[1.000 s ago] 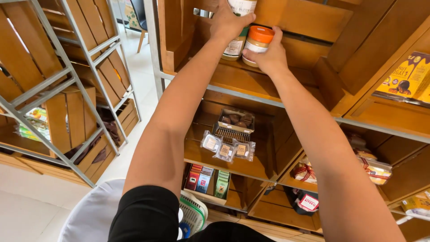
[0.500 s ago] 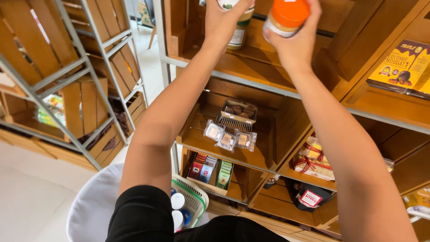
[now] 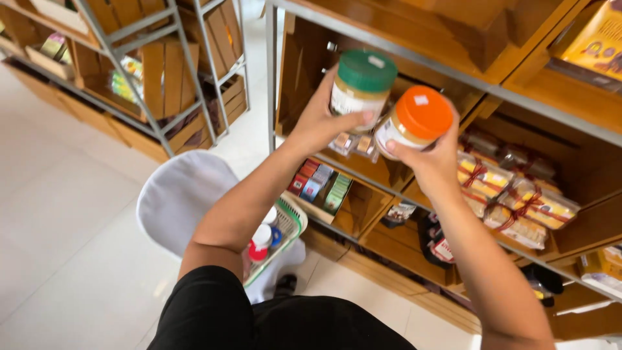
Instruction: Removing food jars from a display shelf, cleaning the shelf with a cloth, and then wiping and replacing the jars.
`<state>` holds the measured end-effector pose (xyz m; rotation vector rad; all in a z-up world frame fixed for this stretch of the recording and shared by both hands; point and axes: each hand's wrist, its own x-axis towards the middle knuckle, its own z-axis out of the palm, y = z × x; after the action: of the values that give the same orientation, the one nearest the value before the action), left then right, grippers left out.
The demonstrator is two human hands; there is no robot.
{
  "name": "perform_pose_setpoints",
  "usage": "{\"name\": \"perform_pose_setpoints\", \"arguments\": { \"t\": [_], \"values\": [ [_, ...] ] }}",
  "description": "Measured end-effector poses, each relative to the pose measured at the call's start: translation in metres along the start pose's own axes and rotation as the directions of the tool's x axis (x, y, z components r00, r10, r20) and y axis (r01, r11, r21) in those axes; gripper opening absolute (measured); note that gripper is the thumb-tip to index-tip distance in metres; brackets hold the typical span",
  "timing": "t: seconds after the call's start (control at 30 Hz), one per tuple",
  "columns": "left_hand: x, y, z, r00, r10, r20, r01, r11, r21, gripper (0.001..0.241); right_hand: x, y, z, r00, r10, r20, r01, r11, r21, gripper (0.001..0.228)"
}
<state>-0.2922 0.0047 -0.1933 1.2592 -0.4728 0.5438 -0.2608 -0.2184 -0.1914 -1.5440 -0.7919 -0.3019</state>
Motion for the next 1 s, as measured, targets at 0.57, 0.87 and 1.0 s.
{"name": "perform_pose_setpoints", "arguments": {
  "t": [0.57,0.87,1.0],
  "values": [
    [-0.290,-0.077,-0.027,0.588,-0.755,-0.289,0.707,0.654,-0.270,0.094,-0.262,0.099,0.080,0.729,0.684,-0.003,-0.668,0.713,0.212,0.103],
    [-0.332,-0.094,-0.110,0.519,-0.813,-0.265,0.853,0.514,0.092,0.108,-0.293,0.098,0.151,0.625,0.781,-0.027,-0.758,0.614,0.219,0.106],
    [-0.363,-0.089,-0.192,0.440,-0.869,-0.227,0.888,0.384,0.253,0.109,-0.314,0.092,0.223,0.579,0.814,-0.045,-0.775,0.567,0.278,0.105]
  ]
}}
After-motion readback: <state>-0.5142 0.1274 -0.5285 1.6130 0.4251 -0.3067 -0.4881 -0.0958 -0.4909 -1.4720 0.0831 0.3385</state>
